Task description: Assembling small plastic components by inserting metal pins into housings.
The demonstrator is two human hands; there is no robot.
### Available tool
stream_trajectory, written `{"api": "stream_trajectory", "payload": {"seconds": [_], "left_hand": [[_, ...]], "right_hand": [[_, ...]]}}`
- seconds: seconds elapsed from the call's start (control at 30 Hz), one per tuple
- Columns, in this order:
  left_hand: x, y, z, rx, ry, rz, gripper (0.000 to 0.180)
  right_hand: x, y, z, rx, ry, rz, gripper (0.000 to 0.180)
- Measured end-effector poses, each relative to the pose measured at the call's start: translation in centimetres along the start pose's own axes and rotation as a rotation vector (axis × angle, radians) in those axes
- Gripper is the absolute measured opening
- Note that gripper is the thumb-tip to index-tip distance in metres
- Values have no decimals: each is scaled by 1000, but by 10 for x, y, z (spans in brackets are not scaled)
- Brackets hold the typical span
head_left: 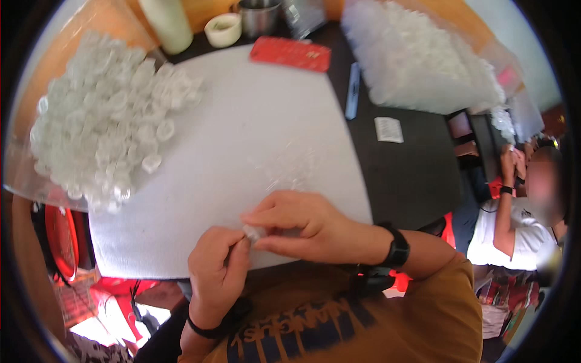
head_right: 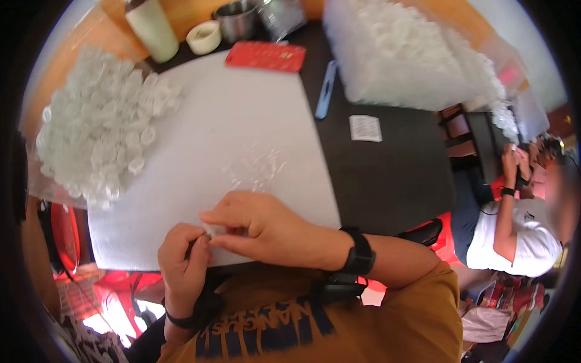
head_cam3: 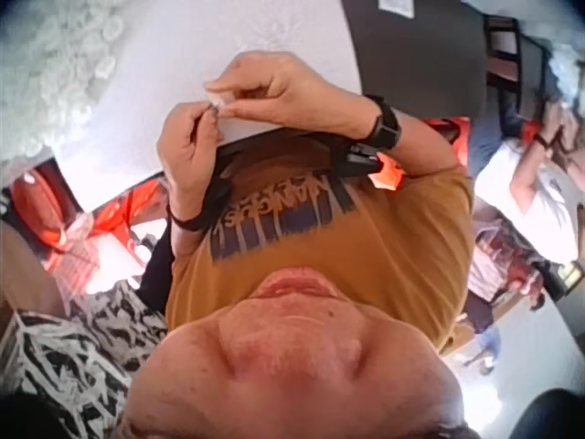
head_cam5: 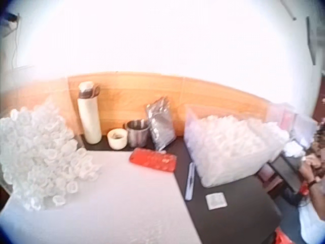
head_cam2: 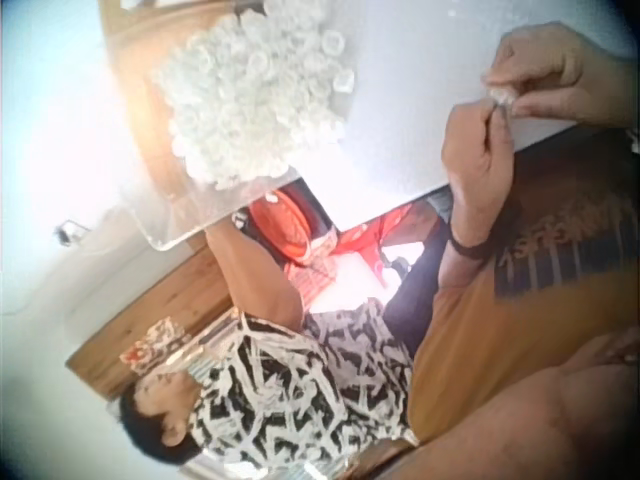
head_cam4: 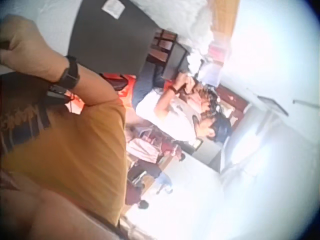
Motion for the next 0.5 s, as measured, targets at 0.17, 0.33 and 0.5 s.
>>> {"api": "stream_trajectory", "payload": {"seconds": [0.17, 0.33, 0.5], "left_hand": [[-8, 0, 6, -3, 54, -34, 1], [-3, -2, 10, -75, 128, -24, 3], [-6, 5, 7, -49, 258, 0, 4]], "right_hand": [[13, -33, -49, 179, 93, 93, 33], [25, -137, -117, 355, 109, 665, 33], [28, -218, -134, 1543, 252, 756, 51]]}}
Point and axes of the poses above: each hand's wrist, its own x-axis away from the middle knuckle, its own y-axis out of the palm, z = x × y, the point moved 4 cm from there along -x, towards the middle knuckle, and after that the axes turned 10 degrees about -z, right-handed, at the moved point
